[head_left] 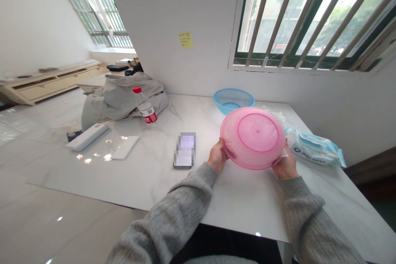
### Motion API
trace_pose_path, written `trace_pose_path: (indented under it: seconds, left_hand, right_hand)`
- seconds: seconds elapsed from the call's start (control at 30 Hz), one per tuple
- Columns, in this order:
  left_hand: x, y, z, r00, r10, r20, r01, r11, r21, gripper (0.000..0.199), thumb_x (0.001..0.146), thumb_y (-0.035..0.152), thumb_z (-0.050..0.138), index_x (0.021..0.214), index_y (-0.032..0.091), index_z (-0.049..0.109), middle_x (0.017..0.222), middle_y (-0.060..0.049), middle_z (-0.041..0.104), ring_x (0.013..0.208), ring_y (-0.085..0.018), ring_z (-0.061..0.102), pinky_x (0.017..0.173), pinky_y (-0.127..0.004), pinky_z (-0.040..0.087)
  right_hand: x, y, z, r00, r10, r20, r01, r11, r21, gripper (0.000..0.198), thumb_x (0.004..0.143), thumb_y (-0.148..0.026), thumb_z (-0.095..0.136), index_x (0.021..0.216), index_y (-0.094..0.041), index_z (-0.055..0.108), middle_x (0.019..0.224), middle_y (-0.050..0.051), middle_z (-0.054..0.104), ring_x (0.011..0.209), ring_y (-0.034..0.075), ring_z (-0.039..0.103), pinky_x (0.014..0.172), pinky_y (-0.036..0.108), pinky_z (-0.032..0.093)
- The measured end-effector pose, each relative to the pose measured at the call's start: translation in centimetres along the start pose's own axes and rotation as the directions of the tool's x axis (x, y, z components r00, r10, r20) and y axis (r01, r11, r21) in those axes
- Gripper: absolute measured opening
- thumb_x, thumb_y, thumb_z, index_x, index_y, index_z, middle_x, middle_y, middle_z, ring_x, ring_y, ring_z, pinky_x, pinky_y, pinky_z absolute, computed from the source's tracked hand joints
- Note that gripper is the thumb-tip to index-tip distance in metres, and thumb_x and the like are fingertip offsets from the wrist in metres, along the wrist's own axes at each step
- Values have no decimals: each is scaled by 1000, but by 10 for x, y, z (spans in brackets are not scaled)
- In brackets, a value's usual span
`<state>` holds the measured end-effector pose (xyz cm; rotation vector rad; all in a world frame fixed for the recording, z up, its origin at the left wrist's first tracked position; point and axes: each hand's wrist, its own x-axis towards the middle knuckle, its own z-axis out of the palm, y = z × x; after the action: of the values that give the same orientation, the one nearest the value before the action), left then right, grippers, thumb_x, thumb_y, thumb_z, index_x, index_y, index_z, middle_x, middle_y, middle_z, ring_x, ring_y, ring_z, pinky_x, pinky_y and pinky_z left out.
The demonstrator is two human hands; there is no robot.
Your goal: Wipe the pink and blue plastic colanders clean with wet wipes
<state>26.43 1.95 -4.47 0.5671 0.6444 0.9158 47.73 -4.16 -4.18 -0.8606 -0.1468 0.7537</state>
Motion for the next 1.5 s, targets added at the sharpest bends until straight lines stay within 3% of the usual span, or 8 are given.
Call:
trace_pose_path:
  seconds: [0.23, 0.43, 0.67, 0.9, 1.13, 1.37, 1.5]
  left_hand:
    - [0, -3, -2, 999, 20, 38, -22, 999, 31, 58, 89, 67, 65, 105, 12, 72, 92, -11, 76, 66, -18, 64, 62, -32, 50]
    - [2, -7, -4, 998, 31, 63, -33, 999, 34, 58, 86, 66, 68, 108, 13, 73, 98, -13, 77, 74, -22, 67, 66, -33, 51]
    - [3, -9, -4, 997, 22, 69, -25, 999, 37, 60, 85, 68, 69, 110, 14, 72, 106, -14, 78, 83, -23, 69, 67, -31, 51]
    - [1, -7, -3, 998, 20, 60, -23, 999, 36, 59, 83, 68, 71, 105, 13, 73, 100, -12, 77, 77, -20, 67, 64, -30, 50]
    - [1, -7, -3, 999, 26, 38, -27, 999, 26, 61, 81, 70, 73, 103, 12, 73, 94, -11, 77, 71, -18, 65, 60, -28, 48]
    - [0, -6, -1, 999, 50, -3, -50, 999, 4, 64, 80, 69, 75, 106, 11, 73, 88, -9, 75, 70, -17, 66, 55, -28, 51]
    - [2, -4, -2, 998, 57, -15, -56, 998, 22, 63, 81, 70, 73, 104, 11, 71, 81, -7, 72, 61, -15, 63, 49, -27, 49]
  right_hand:
    - [2, -1, -2, 998, -54, -23, 53, 997, -50, 30, 99, -35, 63, 122, -18, 72, 114, 2, 76, 97, 13, 70, 90, 25, 61]
    - [1, -3, -1, 994, -101, -35, 99, 994, -56, 34, 90, -38, 75, 116, -16, 73, 112, 2, 74, 98, 14, 68, 97, 26, 57]
    - [3, -3, -2, 988, -137, -76, 130, 987, -95, 28, 89, -37, 74, 106, -15, 73, 106, 1, 72, 95, 14, 65, 94, 25, 57]
    - [-1, -6, 0, 983, -162, -83, 151, 980, -126, 25, 93, -36, 69, 103, -14, 73, 104, 1, 72, 91, 12, 65, 92, 24, 56]
    - [-4, -6, 1, 983, -160, -87, 146, 978, -152, 26, 93, -38, 70, 102, -14, 73, 101, 0, 70, 86, 10, 62, 78, 21, 56]
    - [-2, -3, -1, 983, -167, -81, 144, 961, -235, 37, 85, -51, 75, 100, -17, 72, 98, 0, 69, 89, 13, 62, 85, 30, 60]
    - [0, 0, -2, 984, -163, -71, 144, 965, -220, 39, 83, -49, 78, 102, -16, 72, 103, 1, 71, 95, 15, 65, 91, 32, 60]
